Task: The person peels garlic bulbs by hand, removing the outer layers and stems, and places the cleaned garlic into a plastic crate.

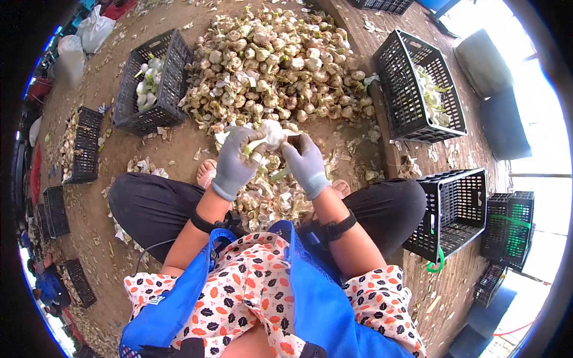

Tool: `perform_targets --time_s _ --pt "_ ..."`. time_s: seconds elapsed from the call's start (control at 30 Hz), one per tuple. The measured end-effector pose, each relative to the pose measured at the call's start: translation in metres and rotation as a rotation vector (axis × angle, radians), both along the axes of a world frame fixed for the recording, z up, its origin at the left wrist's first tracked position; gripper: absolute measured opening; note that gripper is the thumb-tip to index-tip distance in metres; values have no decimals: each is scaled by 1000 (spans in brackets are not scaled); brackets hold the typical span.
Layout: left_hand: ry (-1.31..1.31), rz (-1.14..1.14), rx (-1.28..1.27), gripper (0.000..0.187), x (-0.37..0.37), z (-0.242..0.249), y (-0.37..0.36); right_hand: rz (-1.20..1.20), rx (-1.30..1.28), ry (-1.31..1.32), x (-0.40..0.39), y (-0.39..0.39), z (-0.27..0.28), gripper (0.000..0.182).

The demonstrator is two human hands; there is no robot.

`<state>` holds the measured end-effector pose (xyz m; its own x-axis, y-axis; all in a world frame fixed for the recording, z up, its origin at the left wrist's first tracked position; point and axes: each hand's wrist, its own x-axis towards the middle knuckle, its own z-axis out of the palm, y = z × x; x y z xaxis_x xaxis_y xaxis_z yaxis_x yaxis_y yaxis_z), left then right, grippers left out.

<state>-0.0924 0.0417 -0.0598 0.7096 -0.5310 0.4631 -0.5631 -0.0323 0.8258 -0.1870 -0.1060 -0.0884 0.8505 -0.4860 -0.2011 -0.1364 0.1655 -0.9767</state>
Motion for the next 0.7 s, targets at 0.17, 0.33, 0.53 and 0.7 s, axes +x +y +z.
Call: perform_targets --time_s 0.17,0.33,0.53,0.7 --pt "-295 -44 208 18 -6 16 2 -22 -604 148 -3 4 21 25" --pt "-237 -13 158 20 -4 6 4 -66 -702 76 -2 0 20 24" --pt "371 -80 -162 16 -9 -10 0 -188 -572 138 0 -8 28 24" --pt "1158 -204 -457 17 -19 -3 -5 -245 -637 149 0 -9 31 22"
